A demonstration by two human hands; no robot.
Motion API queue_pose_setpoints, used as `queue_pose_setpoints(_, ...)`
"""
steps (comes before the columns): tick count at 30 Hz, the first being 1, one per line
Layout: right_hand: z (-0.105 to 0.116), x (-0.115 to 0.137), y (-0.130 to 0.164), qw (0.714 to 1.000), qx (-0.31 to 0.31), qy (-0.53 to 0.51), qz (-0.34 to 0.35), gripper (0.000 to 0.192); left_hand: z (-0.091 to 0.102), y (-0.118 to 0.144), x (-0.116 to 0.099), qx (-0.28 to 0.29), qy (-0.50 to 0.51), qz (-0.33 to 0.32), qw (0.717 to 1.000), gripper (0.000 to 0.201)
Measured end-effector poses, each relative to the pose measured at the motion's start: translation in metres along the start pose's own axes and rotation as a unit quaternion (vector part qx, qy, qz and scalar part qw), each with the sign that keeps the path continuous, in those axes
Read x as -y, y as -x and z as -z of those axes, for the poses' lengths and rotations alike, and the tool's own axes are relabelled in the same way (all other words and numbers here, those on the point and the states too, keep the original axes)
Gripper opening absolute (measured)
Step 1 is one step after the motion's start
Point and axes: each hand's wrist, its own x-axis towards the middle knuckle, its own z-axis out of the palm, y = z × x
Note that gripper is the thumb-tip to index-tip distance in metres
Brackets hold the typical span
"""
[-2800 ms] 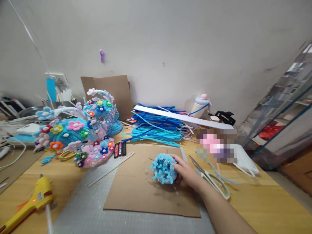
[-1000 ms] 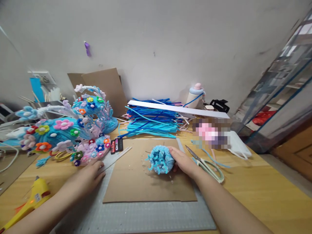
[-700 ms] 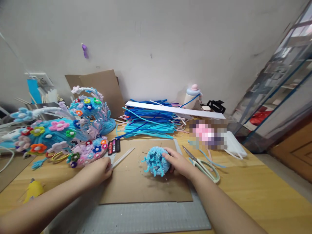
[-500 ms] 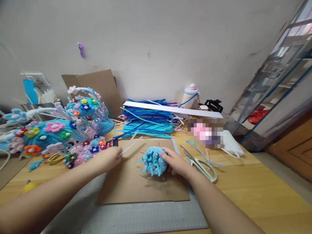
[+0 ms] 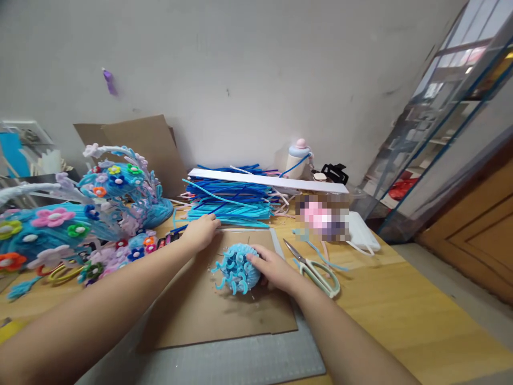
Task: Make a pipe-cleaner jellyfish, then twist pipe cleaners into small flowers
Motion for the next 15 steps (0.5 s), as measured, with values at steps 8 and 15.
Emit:
queue_pose_setpoints(8, 0.000, 0.003, -0.001, 0.999, -0.011, -0.046, 0.015, 0.037, 0.000, 0.016, -0.010, -0.067, 0.163, 0.058, 0.983, 0.016)
queue_pose_setpoints(15, -0.007, 0.008, 0.002, 0.986, -0.009, -0.163, 0.021, 0.029, 0.025, 0.090, -0.044, -0.094, 0.420, 0.218, 0.876, 0.046)
